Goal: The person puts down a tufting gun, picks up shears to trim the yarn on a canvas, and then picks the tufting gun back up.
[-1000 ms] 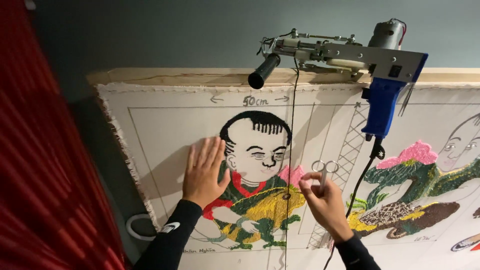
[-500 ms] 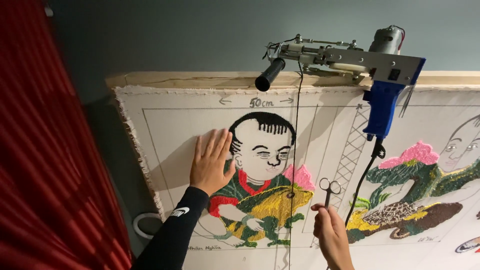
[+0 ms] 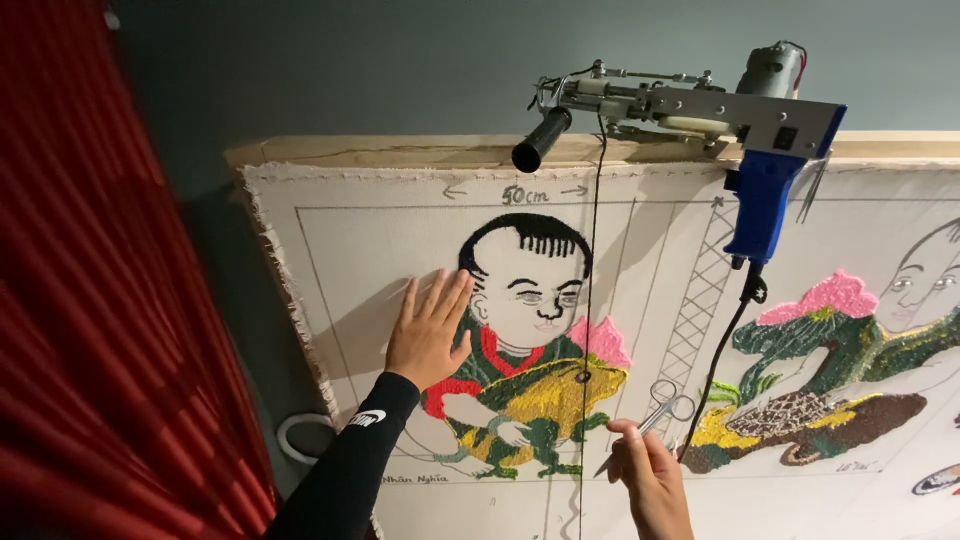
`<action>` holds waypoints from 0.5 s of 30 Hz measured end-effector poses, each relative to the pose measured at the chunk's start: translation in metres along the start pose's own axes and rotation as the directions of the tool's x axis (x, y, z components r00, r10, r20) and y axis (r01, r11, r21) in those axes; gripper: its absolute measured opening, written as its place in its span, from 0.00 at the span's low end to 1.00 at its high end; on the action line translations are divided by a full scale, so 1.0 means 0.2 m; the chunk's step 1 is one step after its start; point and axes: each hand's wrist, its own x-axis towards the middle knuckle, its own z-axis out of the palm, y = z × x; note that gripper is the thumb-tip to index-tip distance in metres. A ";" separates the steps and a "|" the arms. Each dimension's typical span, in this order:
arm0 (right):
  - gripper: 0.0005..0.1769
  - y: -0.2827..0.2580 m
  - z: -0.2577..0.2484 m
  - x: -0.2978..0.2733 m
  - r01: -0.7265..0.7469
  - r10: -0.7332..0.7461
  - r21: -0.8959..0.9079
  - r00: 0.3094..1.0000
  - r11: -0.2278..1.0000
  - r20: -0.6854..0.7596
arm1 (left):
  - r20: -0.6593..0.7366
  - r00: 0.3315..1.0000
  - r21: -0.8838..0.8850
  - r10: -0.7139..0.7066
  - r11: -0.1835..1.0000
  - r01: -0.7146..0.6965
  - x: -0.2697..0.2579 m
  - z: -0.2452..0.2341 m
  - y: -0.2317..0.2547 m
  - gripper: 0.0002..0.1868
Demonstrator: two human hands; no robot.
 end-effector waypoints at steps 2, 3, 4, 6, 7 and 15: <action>0.21 0.01 0.00 -0.02 -0.006 0.006 -0.011 1.000 1.000 -0.011 | 0.017 1.000 -0.003 0.008 1.000 -0.008 -0.02 0.00 0.00 0.42; 0.21 0.02 0.00 -0.03 -0.013 0.013 -0.021 1.000 1.000 -0.024 | 0.035 0.999 -0.007 0.018 1.000 -0.018 -0.04 0.01 0.00 0.42; 0.21 0.03 0.00 -0.04 -0.015 0.015 -0.020 1.000 1.000 -0.022 | 0.037 0.999 -0.006 0.017 1.000 -0.017 -0.04 0.00 0.00 0.42; 0.20 0.05 0.00 -0.05 -0.029 0.034 0.078 0.997 0.997 -0.065 | 0.072 0.997 -0.004 0.030 1.000 -0.030 -0.06 -0.01 0.01 0.42; 0.20 0.06 -0.01 -0.06 -0.032 0.037 0.078 0.997 0.996 -0.063 | 0.074 0.997 -0.002 0.029 1.000 -0.029 -0.07 -0.01 0.00 0.42; 0.16 0.14 -0.05 -0.01 -0.035 0.047 0.067 0.982 0.997 -0.185 | 0.054 0.998 -0.021 0.016 1.000 -0.015 -0.05 -0.04 0.00 0.43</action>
